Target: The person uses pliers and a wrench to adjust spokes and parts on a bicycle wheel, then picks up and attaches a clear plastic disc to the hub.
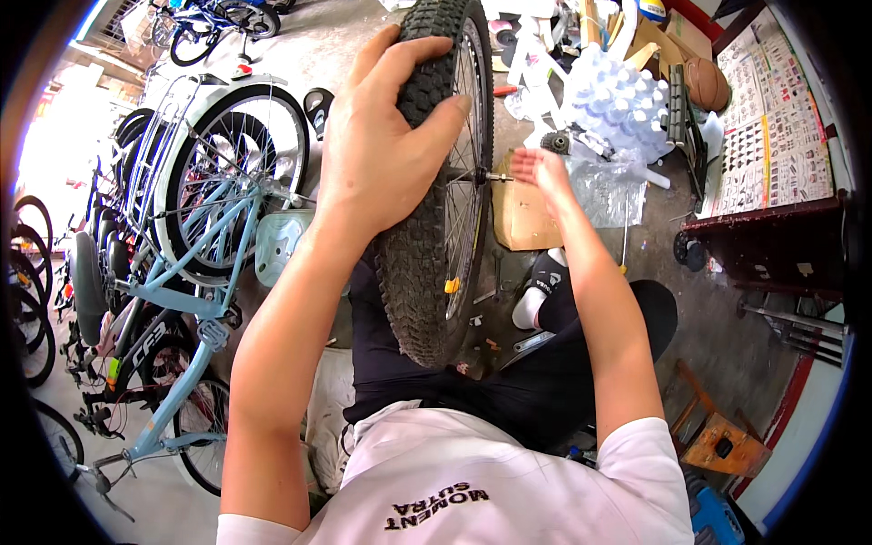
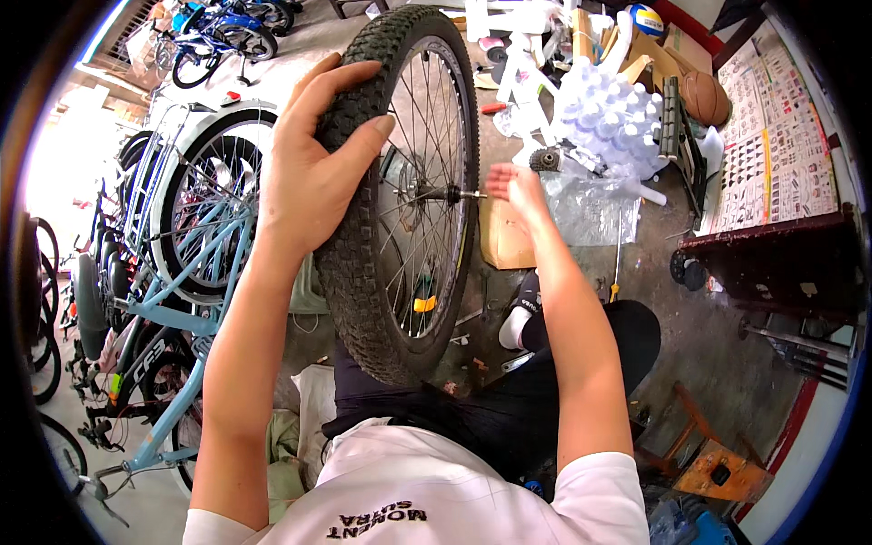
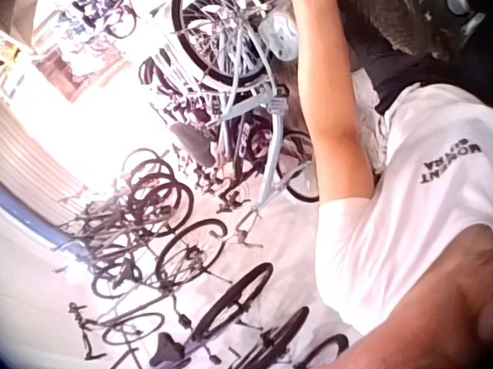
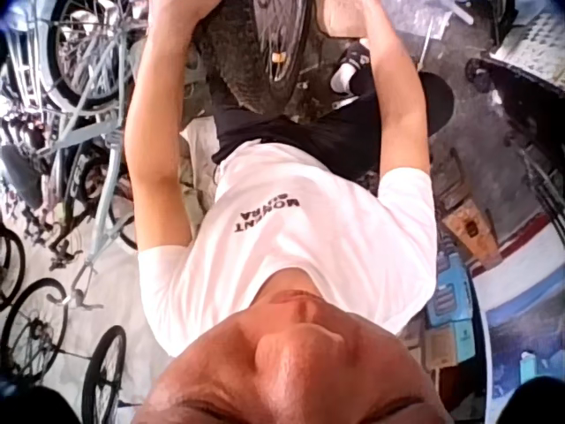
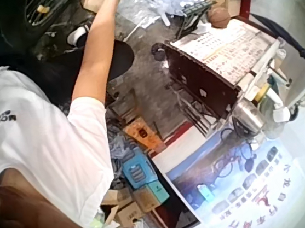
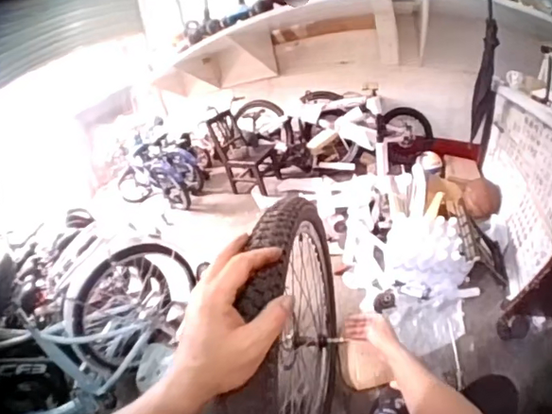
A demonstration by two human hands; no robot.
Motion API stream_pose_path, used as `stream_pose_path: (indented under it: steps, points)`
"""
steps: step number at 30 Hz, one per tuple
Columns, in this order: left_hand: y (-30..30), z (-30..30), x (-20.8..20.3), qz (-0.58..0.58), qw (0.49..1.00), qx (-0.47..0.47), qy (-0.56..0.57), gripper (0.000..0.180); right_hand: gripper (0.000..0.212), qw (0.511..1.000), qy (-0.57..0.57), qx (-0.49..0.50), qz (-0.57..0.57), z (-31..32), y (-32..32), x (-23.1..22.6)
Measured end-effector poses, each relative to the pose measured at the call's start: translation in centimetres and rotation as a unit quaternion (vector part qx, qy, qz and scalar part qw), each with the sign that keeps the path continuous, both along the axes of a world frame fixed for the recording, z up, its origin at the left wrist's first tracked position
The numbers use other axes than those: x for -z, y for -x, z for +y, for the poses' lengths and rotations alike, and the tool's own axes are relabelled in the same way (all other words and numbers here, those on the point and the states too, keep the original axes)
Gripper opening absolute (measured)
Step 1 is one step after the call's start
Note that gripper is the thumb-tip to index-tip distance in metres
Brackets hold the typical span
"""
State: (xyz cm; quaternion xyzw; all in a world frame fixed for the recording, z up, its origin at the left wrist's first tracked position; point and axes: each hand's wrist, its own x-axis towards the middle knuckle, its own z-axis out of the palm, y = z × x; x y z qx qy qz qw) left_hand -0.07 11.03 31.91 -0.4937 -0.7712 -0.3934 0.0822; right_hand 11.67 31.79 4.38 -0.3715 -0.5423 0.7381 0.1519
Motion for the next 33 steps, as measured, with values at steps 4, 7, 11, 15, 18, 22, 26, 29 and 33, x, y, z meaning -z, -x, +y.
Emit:
stream_pose_path:
  steps: [4, 7, 11, 15, 18, 22, 26, 29, 33]
  points:
    - [0.5, -0.4, -0.2, -0.012, 1.0, -0.011, -0.006, 0.046, 0.03, 0.921, 0.083, -0.324, -0.199, -1.7, -0.4, -1.7]
    - [0.5, -0.3, -0.2, -0.017, 1.0, 0.005, -0.013, 0.046, 0.034, 0.946, 0.048, -0.238, -0.214, -2.2, -0.5, -0.7]
    - [-0.2, 0.3, -0.6, -0.052, 0.999, -0.001, -0.003, 0.045, 0.038, 1.0, -0.001, -0.03, -0.007, -0.1, 0.2, -0.3]
    - [0.6, -0.5, -0.2, -0.019, 1.0, -0.015, 0.0, 0.047, 0.033, 0.926, 0.085, -0.317, -0.189, -1.0, 0.2, -1.4]
    - [0.2, 0.0, -0.4, -0.023, 1.0, 0.004, -0.013, 0.047, 0.031, 0.941, 0.052, -0.26, -0.208, -0.6, -0.5, 0.5]
    - [0.1, 0.5, -0.1, -0.019, 1.0, 0.003, -0.014, 0.047, 0.036, 0.998, -0.014, -0.059, -0.002, 0.6, -0.1, 0.3]
    - [0.4, -0.3, -0.2, -0.02, 1.0, -0.008, -0.002, 0.047, 0.035, 0.94, 0.046, -0.293, -0.165, -0.5, -0.2, -1.2]
    - [0.3, -0.2, -0.3, -0.022, 1.0, -0.001, -0.002, 0.048, 0.029, 0.896, 0.079, -0.35, -0.261, -0.2, -1.1, -0.8]
    - [0.1, 0.0, -0.3, -0.026, 1.0, -0.002, 0.003, 0.048, 0.039, 0.994, -0.029, -0.089, -0.051, 0.0, -0.3, -0.3]
